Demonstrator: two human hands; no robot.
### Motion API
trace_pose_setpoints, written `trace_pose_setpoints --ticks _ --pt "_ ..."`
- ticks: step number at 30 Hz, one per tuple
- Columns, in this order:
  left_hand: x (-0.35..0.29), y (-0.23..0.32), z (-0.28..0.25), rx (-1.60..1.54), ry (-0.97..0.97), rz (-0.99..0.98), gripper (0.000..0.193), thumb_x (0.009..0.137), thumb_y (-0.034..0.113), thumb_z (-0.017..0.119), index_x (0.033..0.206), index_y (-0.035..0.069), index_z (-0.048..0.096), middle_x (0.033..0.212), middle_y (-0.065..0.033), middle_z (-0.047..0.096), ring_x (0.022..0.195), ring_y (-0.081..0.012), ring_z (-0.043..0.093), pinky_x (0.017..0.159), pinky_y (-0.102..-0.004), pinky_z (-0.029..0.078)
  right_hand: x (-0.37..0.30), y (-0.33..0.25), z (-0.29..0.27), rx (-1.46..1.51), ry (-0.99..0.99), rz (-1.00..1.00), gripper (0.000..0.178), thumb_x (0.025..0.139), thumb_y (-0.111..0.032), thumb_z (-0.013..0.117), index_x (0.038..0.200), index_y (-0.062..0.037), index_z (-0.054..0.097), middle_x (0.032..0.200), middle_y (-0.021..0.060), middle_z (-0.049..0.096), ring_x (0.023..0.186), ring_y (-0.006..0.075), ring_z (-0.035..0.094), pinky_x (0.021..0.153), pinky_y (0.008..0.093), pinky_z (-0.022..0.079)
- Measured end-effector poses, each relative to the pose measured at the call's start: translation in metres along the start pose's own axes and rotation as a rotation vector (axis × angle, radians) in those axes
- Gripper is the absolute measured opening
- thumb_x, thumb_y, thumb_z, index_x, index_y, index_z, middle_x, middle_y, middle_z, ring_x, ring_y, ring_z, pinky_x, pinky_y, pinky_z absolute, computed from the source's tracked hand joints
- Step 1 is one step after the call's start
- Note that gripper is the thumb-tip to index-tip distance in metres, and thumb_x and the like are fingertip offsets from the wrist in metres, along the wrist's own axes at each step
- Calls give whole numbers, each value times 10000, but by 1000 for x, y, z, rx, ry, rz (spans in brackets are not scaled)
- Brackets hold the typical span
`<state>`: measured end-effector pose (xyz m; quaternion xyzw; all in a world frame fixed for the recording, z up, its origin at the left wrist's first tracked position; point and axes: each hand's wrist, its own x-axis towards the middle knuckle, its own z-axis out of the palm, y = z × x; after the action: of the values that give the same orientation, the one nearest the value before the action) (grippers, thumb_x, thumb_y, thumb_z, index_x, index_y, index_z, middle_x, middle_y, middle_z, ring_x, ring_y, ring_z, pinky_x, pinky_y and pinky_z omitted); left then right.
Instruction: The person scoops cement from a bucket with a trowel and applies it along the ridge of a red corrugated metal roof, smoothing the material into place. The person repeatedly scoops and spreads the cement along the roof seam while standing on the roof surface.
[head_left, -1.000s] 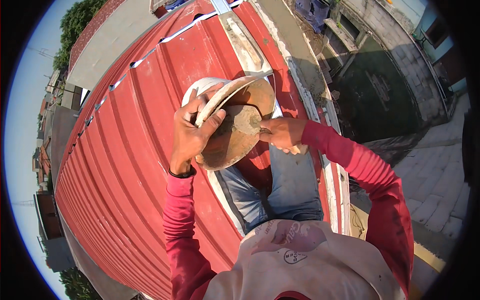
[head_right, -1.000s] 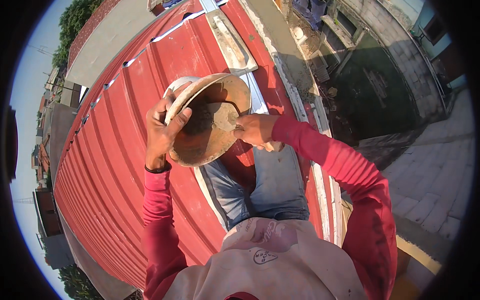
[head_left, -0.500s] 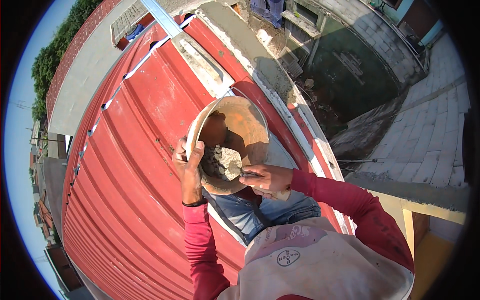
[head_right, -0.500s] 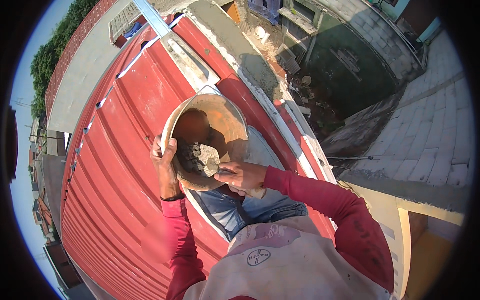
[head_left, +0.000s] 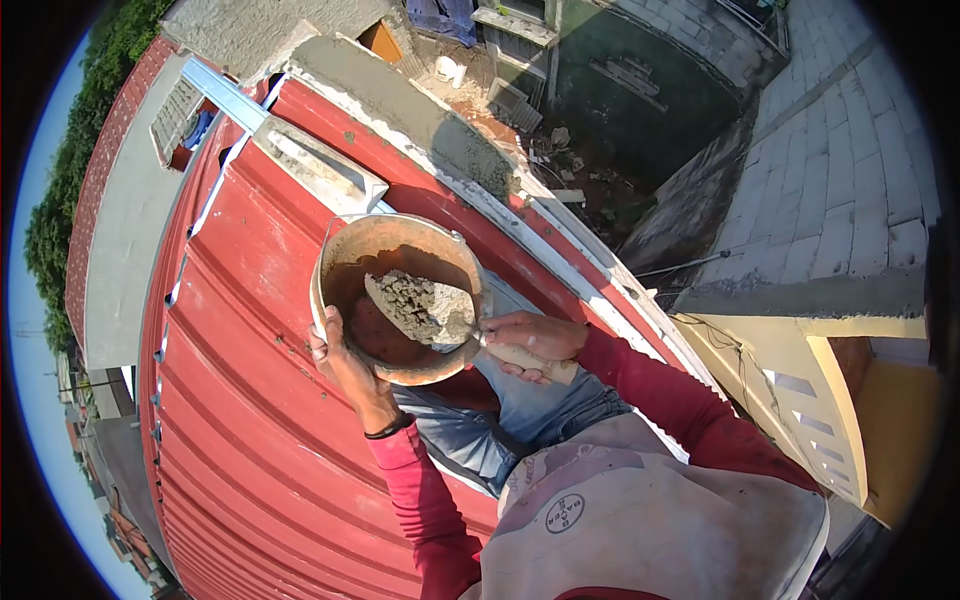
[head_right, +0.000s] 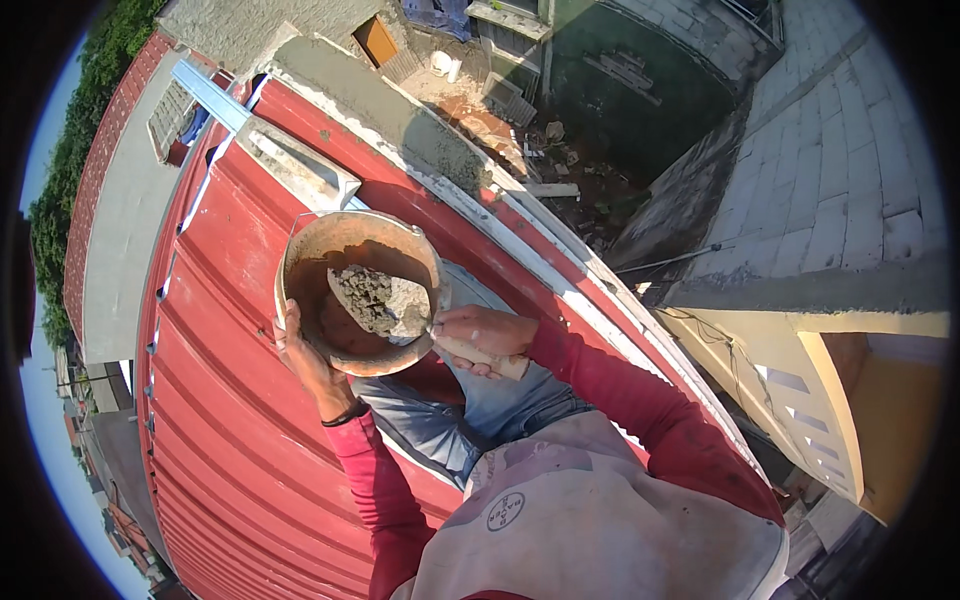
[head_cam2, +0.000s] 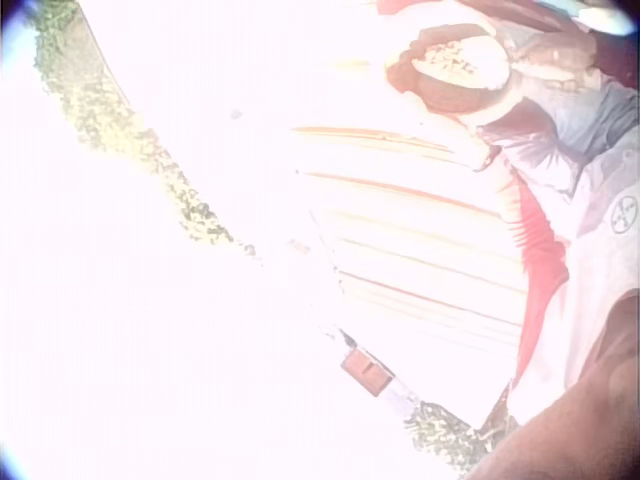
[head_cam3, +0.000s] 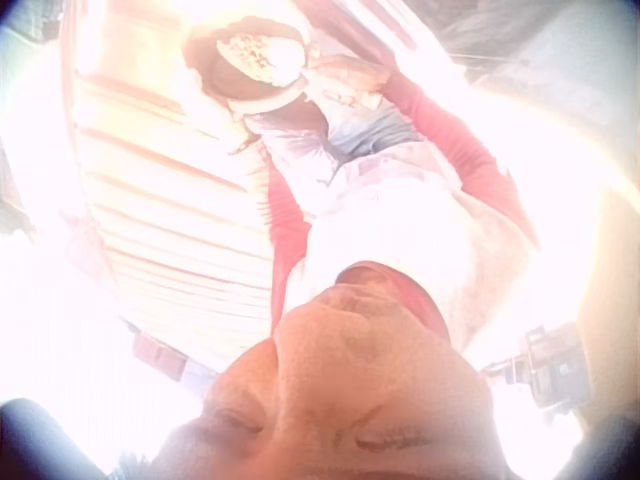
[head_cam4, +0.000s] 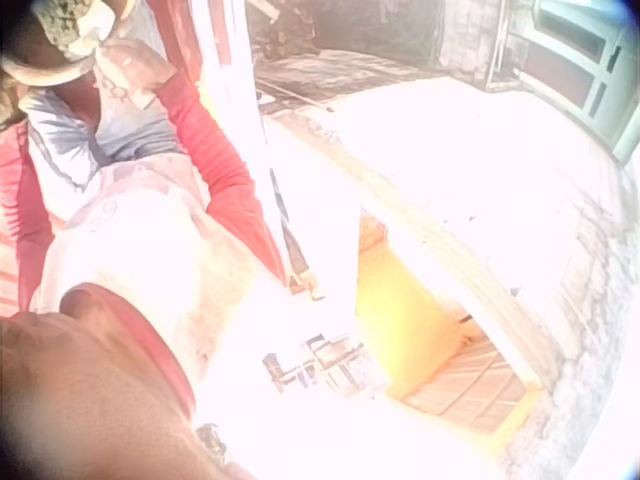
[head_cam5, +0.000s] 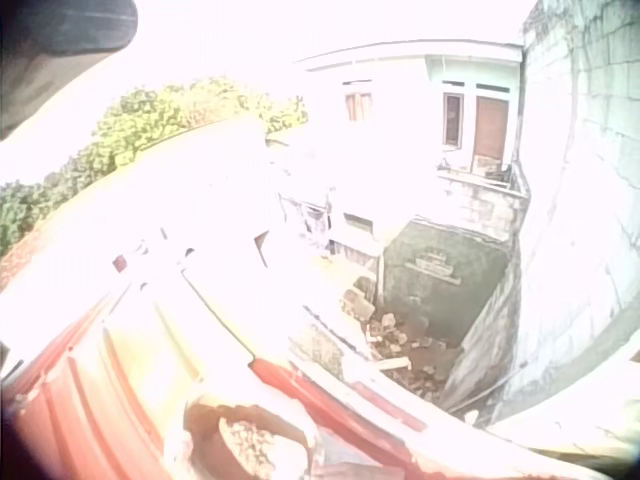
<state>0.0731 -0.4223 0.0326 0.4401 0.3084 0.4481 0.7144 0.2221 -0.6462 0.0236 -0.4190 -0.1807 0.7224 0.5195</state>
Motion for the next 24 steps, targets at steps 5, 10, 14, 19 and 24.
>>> trace_pose_setpoints --ticks 5,10,14,19,24 --pt "-2 19 21 41 37 -8 330 962 175 556 1219 -32 584 1186 -167 639 1058 -267 633 930 -406 523 -39 -25 -18 93 126 -228 253 999 -275 442 1059 -37 505 704 62 520 445 119 473 408 273 417" --pt "-11 18 -4 82 91 43 395 958 199 561 1269 -44 562 1193 -178 631 1061 -275 631 922 -412 526 -52 -37 -36 -243 588 -504 203 959 -205 540 1078 -41 520 697 68 575 509 144 559 496 303 456" --pt "-21 13 -30 120 148 85 376 965 187 551 1265 -40 565 1179 -177 633 1041 -270 638 906 -401 537 -5 6 -86 -795 1117 -633 204 954 -174 579 1115 -58 532 757 153 634 613 281 647 542 370 487" --pt "-29 14 -41 142 201 65 349 971 161 543 1259 -35 570 1182 -180 637 1032 -264 645 888 -389 547 67 100 -158 -1120 1320 -361 288 924 -246 624 1135 -63 555 999 256 663 916 440 653 759 511 519" --pt "-19 15 -57 143 225 133 194 965 146 614 1121 31 621 1084 -90 661 956 -162 631 887 -337 515 41 72 -107 -1131 1271 -694 298 884 -219 677 1075 -20 565 869 223 672 776 417 666 623 470 535"
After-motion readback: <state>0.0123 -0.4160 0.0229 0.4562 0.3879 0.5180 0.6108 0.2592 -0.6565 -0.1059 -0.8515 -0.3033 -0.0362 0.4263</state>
